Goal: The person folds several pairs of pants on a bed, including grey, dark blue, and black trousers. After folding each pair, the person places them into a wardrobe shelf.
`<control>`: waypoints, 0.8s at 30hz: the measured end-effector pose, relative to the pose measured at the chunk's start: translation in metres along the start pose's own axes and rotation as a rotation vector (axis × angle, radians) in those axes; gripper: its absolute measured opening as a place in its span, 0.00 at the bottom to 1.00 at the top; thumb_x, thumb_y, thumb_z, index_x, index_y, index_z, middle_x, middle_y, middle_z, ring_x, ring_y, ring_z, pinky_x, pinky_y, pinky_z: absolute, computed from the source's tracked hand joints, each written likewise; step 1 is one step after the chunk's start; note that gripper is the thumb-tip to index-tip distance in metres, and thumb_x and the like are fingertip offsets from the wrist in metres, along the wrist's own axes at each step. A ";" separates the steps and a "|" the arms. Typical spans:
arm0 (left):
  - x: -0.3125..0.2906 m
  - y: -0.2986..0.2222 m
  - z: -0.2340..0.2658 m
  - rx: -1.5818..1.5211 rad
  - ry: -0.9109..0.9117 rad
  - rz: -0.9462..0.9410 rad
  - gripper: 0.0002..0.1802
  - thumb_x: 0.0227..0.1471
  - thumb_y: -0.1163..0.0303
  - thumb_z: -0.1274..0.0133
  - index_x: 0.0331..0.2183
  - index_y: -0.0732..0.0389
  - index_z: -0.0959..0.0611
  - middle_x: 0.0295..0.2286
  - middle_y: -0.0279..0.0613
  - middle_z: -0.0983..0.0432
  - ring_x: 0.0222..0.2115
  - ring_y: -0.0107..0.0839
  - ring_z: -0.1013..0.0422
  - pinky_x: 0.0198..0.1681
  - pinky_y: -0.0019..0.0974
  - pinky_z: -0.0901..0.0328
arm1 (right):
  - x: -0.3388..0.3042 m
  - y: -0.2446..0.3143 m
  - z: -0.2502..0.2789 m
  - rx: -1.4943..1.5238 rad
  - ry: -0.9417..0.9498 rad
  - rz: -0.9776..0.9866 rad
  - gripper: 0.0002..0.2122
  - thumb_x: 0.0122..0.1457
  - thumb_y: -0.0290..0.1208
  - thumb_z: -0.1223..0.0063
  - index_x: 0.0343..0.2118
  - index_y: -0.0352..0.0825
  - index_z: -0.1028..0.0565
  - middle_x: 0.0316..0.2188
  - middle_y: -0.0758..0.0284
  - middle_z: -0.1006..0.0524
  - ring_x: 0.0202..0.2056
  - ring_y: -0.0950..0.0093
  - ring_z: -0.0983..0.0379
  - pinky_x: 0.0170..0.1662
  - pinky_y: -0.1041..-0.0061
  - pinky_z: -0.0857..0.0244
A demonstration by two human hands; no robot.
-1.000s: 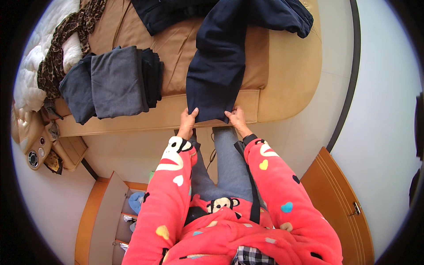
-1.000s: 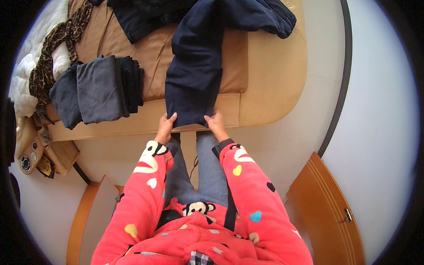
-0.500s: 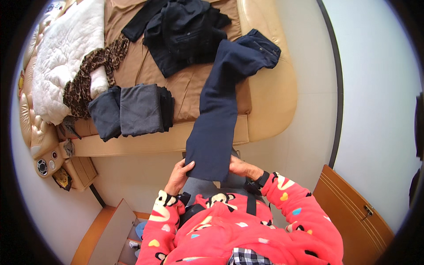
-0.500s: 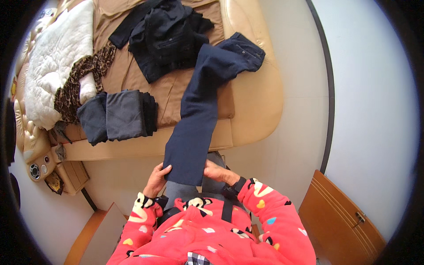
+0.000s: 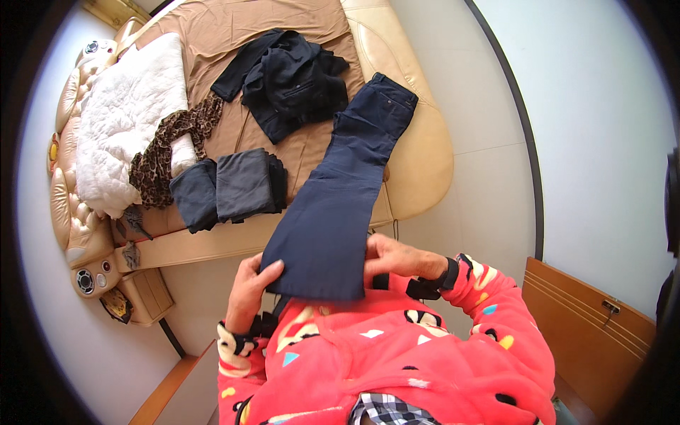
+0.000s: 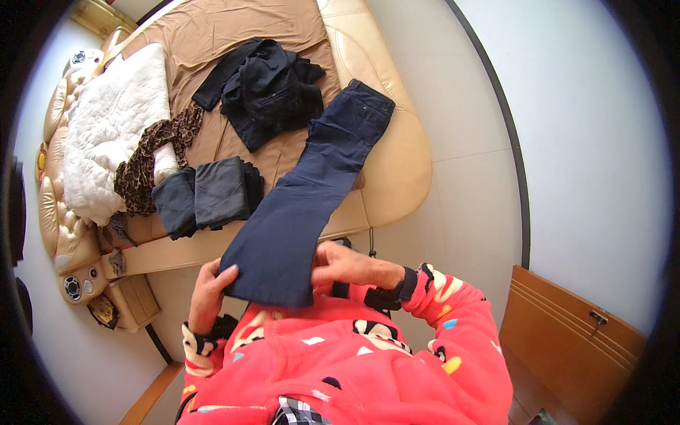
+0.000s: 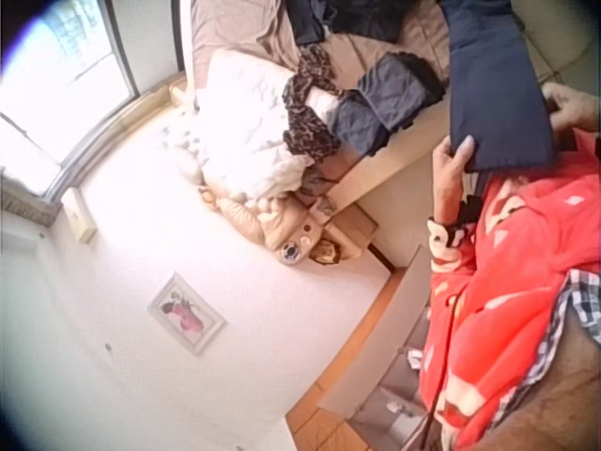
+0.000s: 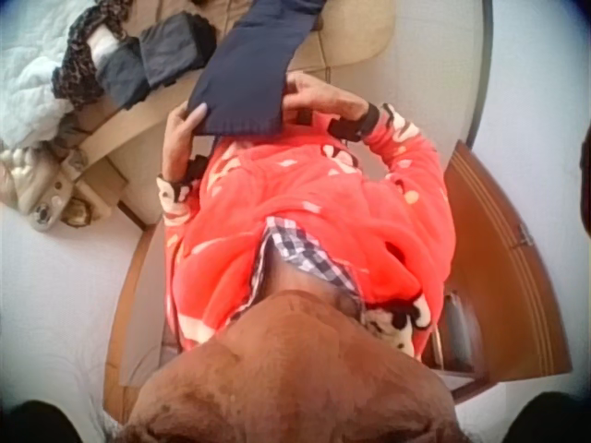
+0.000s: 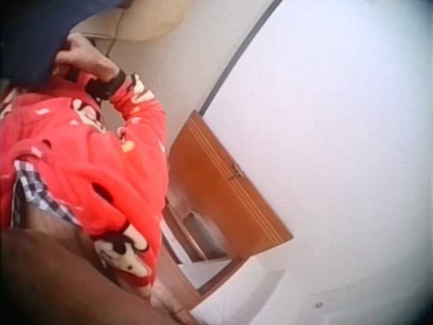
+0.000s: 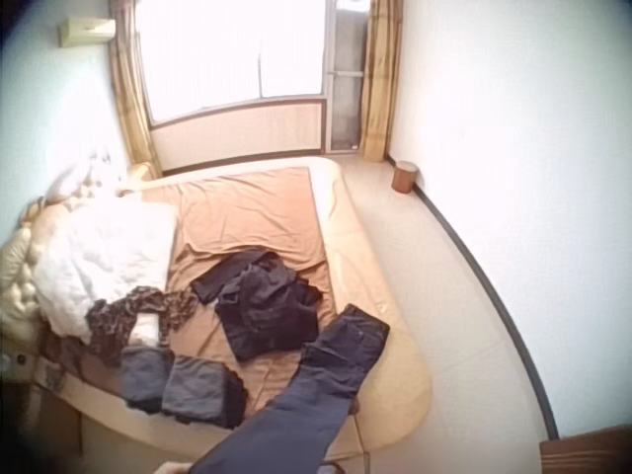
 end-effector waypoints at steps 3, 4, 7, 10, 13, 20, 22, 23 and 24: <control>-0.002 -0.004 -0.009 0.049 0.043 -0.052 0.19 0.57 0.68 0.45 0.46 0.73 0.22 0.37 0.36 0.21 0.35 0.21 0.28 0.43 0.25 0.34 | -0.017 0.009 -0.003 -0.168 -0.126 0.023 0.14 0.60 0.28 0.51 0.47 0.31 0.25 0.38 0.70 0.22 0.36 0.80 0.27 0.38 0.79 0.32; -0.006 -0.008 -0.011 0.073 0.074 -0.087 0.19 0.57 0.68 0.46 0.46 0.73 0.22 0.36 0.36 0.21 0.35 0.20 0.28 0.42 0.24 0.34 | -0.026 0.012 -0.007 -0.319 -0.140 0.042 0.13 0.60 0.27 0.51 0.47 0.30 0.25 0.39 0.70 0.21 0.37 0.80 0.26 0.41 0.78 0.32; -0.025 -0.023 -0.013 0.104 0.130 -0.151 0.16 0.56 0.71 0.44 0.44 0.72 0.21 0.35 0.35 0.21 0.34 0.19 0.28 0.41 0.25 0.33 | -0.048 0.023 -0.014 -0.799 -0.192 0.067 0.10 0.60 0.26 0.50 0.42 0.28 0.24 0.34 0.68 0.19 0.35 0.80 0.25 0.41 0.78 0.32; -0.047 -0.064 -0.004 0.292 0.062 -0.418 0.08 0.51 0.77 0.41 0.35 0.69 0.21 0.30 0.31 0.24 0.31 0.16 0.31 0.36 0.24 0.34 | -0.057 0.044 0.005 -0.824 -0.411 0.190 0.08 0.60 0.27 0.48 0.37 0.28 0.23 0.30 0.66 0.20 0.33 0.79 0.25 0.39 0.77 0.31; -0.073 -0.113 0.023 0.528 -0.134 -0.687 0.13 0.47 0.78 0.40 0.23 0.64 0.31 0.21 0.24 0.39 0.25 0.15 0.43 0.26 0.24 0.44 | -0.045 0.065 0.039 -0.784 -0.596 0.323 0.09 0.58 0.30 0.46 0.33 0.28 0.24 0.28 0.63 0.20 0.31 0.77 0.24 0.37 0.75 0.31; -0.127 -0.148 0.035 1.013 -0.209 -0.878 0.13 0.34 0.83 0.38 0.23 0.65 0.28 0.23 0.42 0.37 0.22 0.36 0.36 0.25 0.33 0.42 | 0.028 0.107 0.148 -1.382 -0.665 0.252 0.07 0.53 0.28 0.46 0.35 0.34 0.23 0.30 0.58 0.22 0.36 0.63 0.23 0.42 0.66 0.30; -0.130 -0.140 0.034 1.028 -0.202 -0.789 0.15 0.31 0.83 0.37 0.22 0.65 0.28 0.24 0.44 0.34 0.23 0.39 0.35 0.27 0.35 0.40 | 0.060 0.106 0.187 -1.569 -0.663 0.240 0.09 0.53 0.26 0.47 0.38 0.37 0.23 0.35 0.59 0.24 0.41 0.61 0.26 0.46 0.64 0.32; -0.129 -0.133 0.034 1.039 -0.214 -0.710 0.16 0.30 0.82 0.36 0.22 0.65 0.28 0.25 0.45 0.33 0.24 0.41 0.34 0.28 0.37 0.39 | 0.076 0.103 0.205 -1.656 -0.663 0.251 0.11 0.53 0.25 0.47 0.40 0.38 0.24 0.37 0.59 0.25 0.43 0.60 0.28 0.47 0.64 0.33; -0.132 -0.132 0.029 1.079 -0.207 -0.728 0.16 0.28 0.82 0.36 0.21 0.64 0.28 0.24 0.45 0.33 0.23 0.43 0.33 0.26 0.38 0.39 | 0.093 0.098 0.225 -1.743 -0.666 0.212 0.13 0.52 0.24 0.48 0.42 0.40 0.24 0.39 0.59 0.27 0.45 0.59 0.30 0.49 0.63 0.33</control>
Point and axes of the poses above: each hand's wrist, its own x-axis towards the middle knuckle, its own z-axis out of the back of the hand, y = z × x, the point moved 9 cm from there along x, towards the middle knuckle
